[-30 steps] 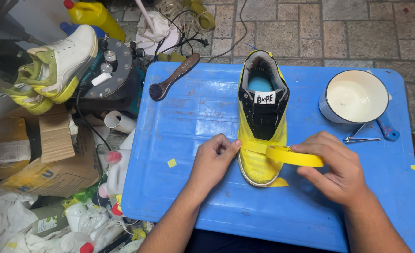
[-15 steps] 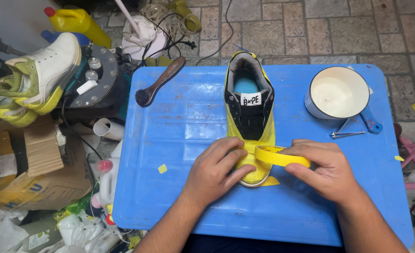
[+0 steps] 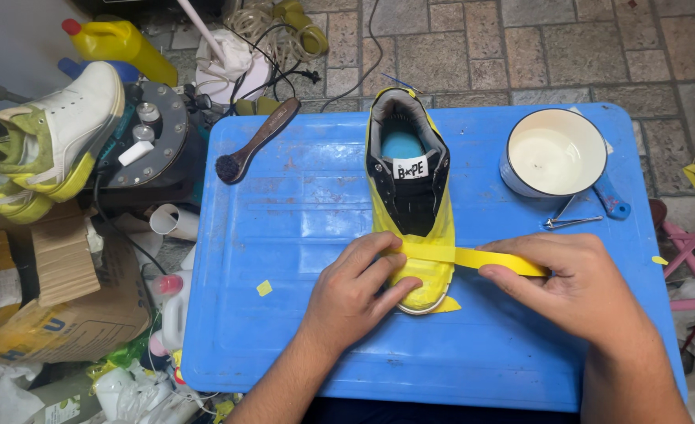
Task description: The person applies yellow masking tape to a black and yellow sneaker on a blue workbench. They tear and place multiple strips of tape to cover the upper and sides of the shoe, smoothing each piece by hand.
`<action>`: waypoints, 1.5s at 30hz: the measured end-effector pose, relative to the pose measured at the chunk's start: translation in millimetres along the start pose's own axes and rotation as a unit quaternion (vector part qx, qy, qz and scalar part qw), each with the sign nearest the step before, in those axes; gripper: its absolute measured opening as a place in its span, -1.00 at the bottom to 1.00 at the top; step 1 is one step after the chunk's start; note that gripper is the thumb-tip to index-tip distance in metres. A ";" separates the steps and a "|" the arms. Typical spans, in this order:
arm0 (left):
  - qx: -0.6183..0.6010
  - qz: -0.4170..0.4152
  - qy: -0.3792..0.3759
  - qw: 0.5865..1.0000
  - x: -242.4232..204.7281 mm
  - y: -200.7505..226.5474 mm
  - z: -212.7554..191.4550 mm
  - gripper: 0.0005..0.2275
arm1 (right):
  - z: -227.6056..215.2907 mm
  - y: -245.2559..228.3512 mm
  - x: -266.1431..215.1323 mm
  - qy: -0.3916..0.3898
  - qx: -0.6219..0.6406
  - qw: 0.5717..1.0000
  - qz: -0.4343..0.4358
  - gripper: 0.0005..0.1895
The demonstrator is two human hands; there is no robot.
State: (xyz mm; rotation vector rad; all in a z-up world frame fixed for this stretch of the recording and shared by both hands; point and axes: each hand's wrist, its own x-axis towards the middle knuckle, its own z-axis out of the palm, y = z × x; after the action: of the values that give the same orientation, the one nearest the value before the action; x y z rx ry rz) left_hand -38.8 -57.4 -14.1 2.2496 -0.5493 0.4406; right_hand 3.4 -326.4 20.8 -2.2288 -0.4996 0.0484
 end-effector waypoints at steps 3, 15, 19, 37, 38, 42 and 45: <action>0.005 0.000 -0.005 1.000 0.0 1.0 0.2 -0.71 | -0.8 -1.3 3.9 -0.020 -0.025 0.998 0.059 -0.76; 0.048 0.043 -0.037 0.997 5.8 10.4 -1.8 -0.72 | 8.0 -5.2 12.3 -0.047 -0.099 0.994 0.006 -0.76; 0.080 0.116 -0.077 0.987 26.9 10.2 -5.1 -0.73 | -2.6 -0.4 14.8 -0.058 -0.063 0.996 -0.014 -0.69; 0.011 0.272 -0.279 0.921 122.9 -12.4 37.0 -0.82 | 85.8 -25.5 -61.6 0.114 -0.111 0.987 -0.017 -0.76; 0.013 0.266 -0.278 0.923 122.3 -13.1 38.3 -0.82 | 90.0 -25.7 -59.4 0.135 -0.113 0.984 -0.014 -0.79; 0.020 0.254 -0.289 0.923 124.9 -15.3 37.5 -0.83 | 100.9 -25.3 -52.7 0.136 -0.113 0.984 0.005 -0.75; 0.032 0.240 -0.297 0.924 123.1 -12.6 41.1 -0.84 | 99.8 -19.1 -52.6 0.103 -0.075 0.989 0.072 -0.75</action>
State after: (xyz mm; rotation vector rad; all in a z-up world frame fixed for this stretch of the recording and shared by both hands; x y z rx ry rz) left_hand 77.7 -110.9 9.4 2.2862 -1.4348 -0.0107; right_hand -71.3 -262.0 -37.2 -2.3819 -0.2371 -0.1474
